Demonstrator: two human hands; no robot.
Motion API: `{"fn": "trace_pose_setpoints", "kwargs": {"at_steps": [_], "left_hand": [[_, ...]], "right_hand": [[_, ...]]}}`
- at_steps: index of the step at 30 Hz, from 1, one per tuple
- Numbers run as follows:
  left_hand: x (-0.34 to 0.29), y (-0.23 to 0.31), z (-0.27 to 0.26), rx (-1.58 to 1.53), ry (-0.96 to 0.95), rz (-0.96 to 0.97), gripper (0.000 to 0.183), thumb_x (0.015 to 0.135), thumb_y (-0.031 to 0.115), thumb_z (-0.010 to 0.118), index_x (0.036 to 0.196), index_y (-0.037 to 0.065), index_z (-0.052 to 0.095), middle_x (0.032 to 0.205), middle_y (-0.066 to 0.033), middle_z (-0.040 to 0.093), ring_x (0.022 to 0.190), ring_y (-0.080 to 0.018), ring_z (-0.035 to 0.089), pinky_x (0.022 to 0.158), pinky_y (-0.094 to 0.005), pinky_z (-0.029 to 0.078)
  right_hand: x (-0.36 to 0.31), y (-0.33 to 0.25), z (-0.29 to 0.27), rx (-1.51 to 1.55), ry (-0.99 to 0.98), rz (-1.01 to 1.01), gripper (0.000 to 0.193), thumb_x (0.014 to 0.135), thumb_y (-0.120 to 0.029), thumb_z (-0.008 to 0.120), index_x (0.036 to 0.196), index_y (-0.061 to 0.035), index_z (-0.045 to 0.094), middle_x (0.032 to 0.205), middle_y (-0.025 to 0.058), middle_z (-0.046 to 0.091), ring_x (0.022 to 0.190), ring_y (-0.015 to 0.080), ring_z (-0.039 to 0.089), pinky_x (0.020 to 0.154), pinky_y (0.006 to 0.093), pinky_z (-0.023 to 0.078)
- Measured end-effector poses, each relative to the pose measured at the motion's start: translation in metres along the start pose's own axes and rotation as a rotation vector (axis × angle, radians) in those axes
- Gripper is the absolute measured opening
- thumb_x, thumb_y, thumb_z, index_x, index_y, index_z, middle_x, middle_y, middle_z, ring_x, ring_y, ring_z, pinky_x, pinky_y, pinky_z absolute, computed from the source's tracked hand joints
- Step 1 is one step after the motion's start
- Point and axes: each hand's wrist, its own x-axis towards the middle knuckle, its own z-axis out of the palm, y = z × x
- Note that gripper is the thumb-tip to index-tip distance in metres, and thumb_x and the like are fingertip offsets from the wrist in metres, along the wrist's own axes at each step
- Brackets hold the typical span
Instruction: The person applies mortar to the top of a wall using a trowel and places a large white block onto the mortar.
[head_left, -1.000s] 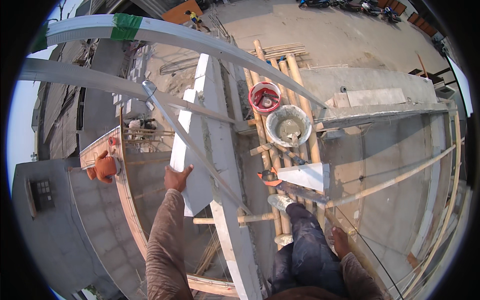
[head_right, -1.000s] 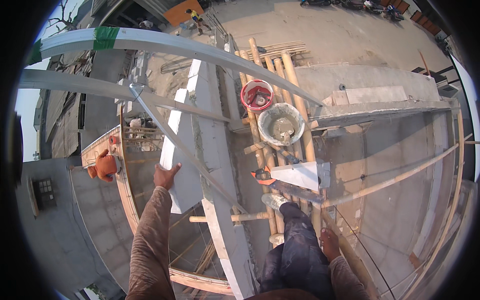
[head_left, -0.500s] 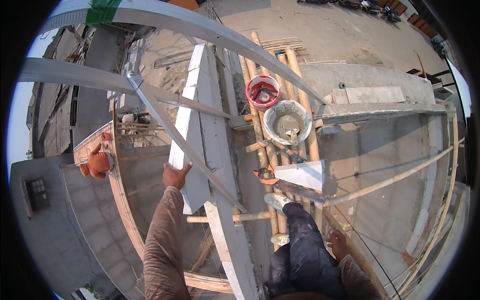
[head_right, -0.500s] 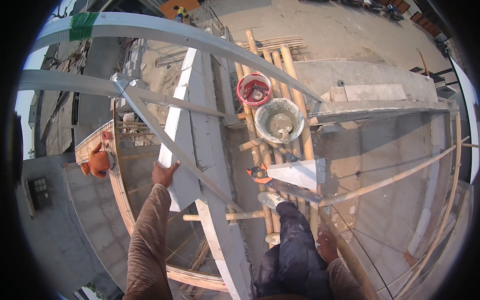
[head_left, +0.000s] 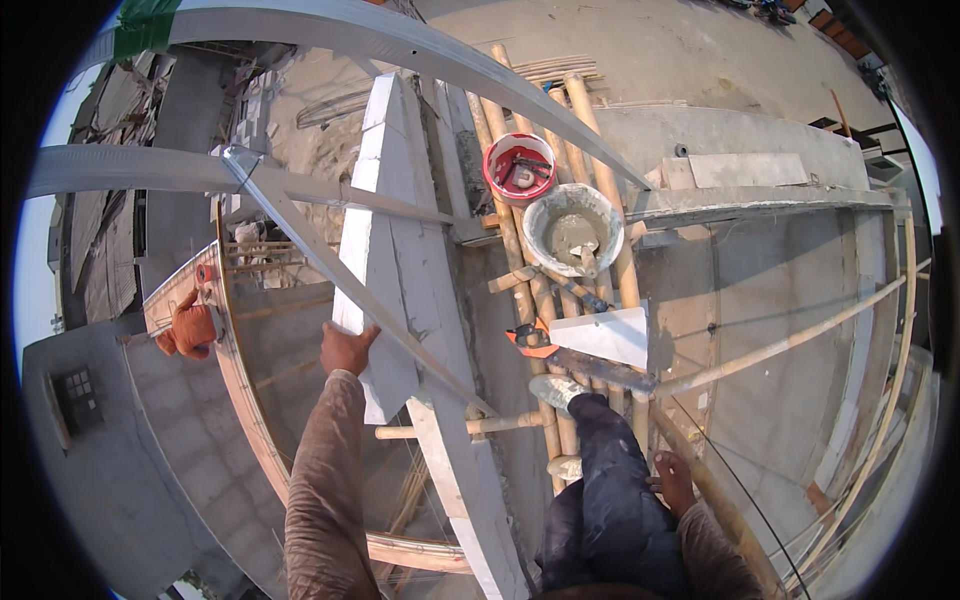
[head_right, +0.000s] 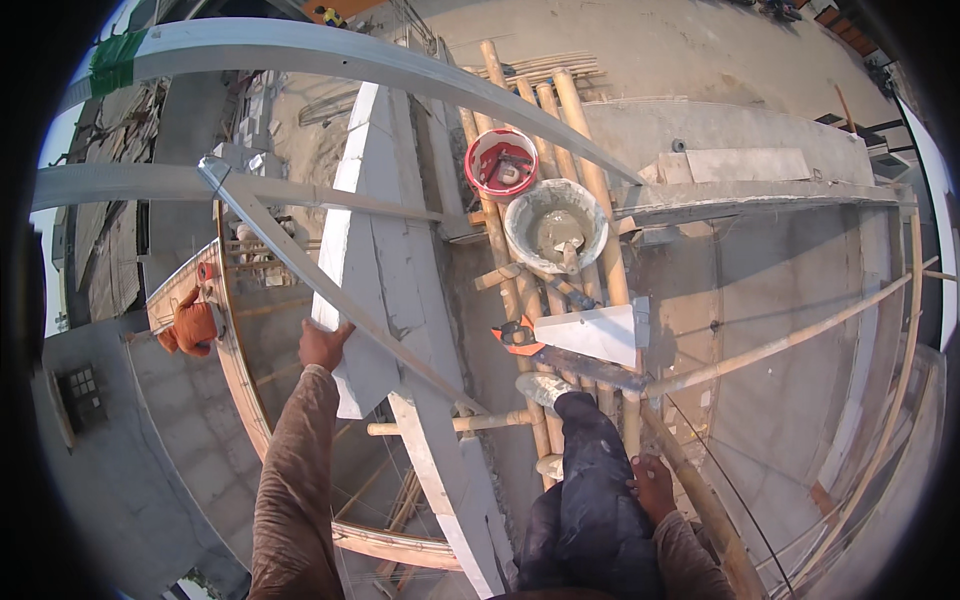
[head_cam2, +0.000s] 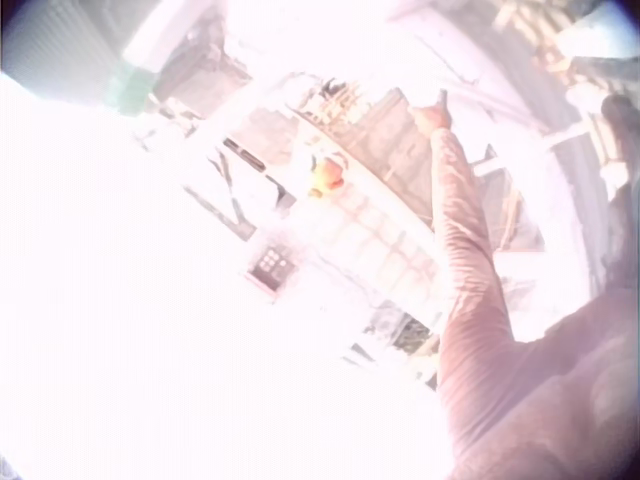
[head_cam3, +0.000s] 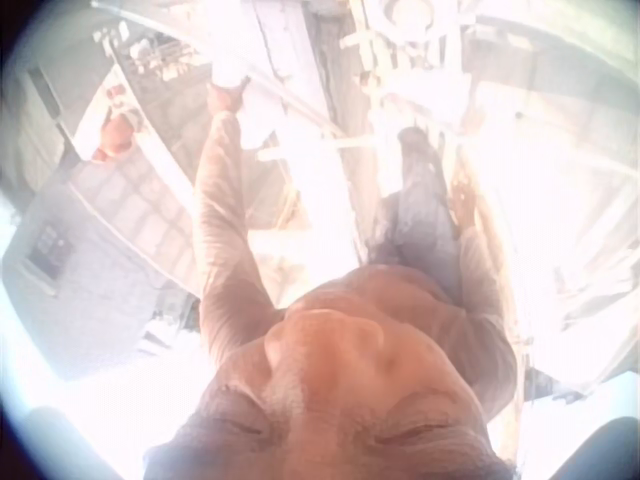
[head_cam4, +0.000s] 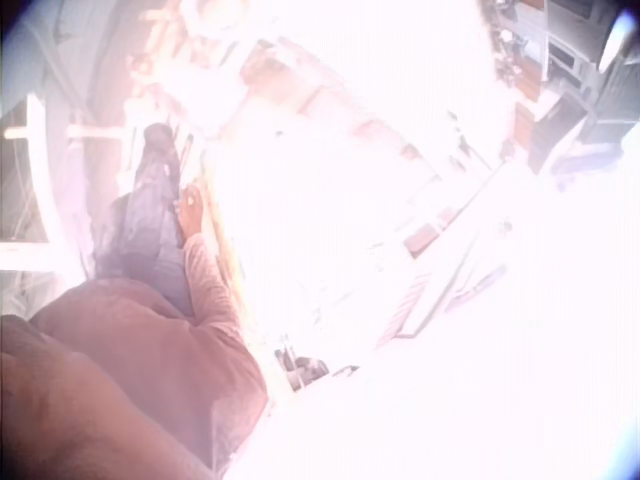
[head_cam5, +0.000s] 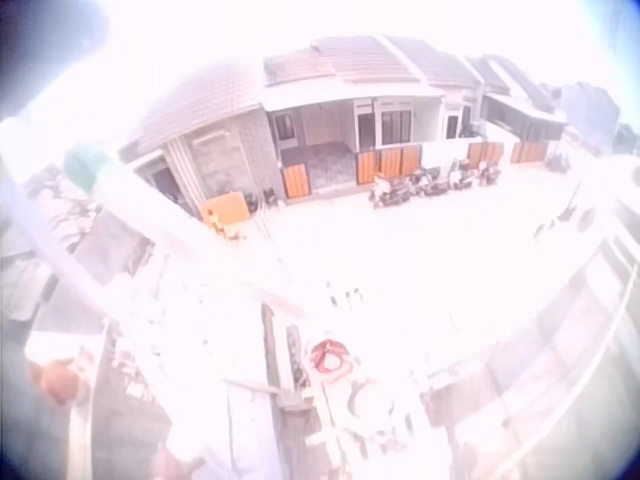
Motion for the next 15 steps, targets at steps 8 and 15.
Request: {"fn": "trace_pose_setpoints", "kwargs": {"at_steps": [8,15], "left_hand": [[0.006,-0.002,0.003,0.054,-0.015,-0.019,0.095,0.065,0.056,0.084,0.127,-0.007,0.05,0.116,-0.0272,0.066,0.109,-0.0419,0.065,0.093,-0.0473,0.052],[0.016,-0.003,0.001,0.016,-0.051,-0.005,0.093,0.065,0.058,0.083,0.125,-0.005,0.052,0.117,-0.0269,0.066,0.11,-0.0422,0.064,0.094,-0.0478,0.052]], "right_hand": [[0.006,0.006,0.001,-0.017,-0.032,0.026,0.044,0.096,-0.041,0.065,0.121,-0.0062,0.059,0.103,0.0051,0.061,0.074,0.017,0.067,0.058,0.0262,0.052],[0.008,0.01,0.003,-0.023,-0.073,0.032,0.044,0.095,-0.039,0.065,0.122,-0.0042,0.059,0.104,0.0072,0.062,0.073,0.0191,0.069,0.058,0.0272,0.053]]}}
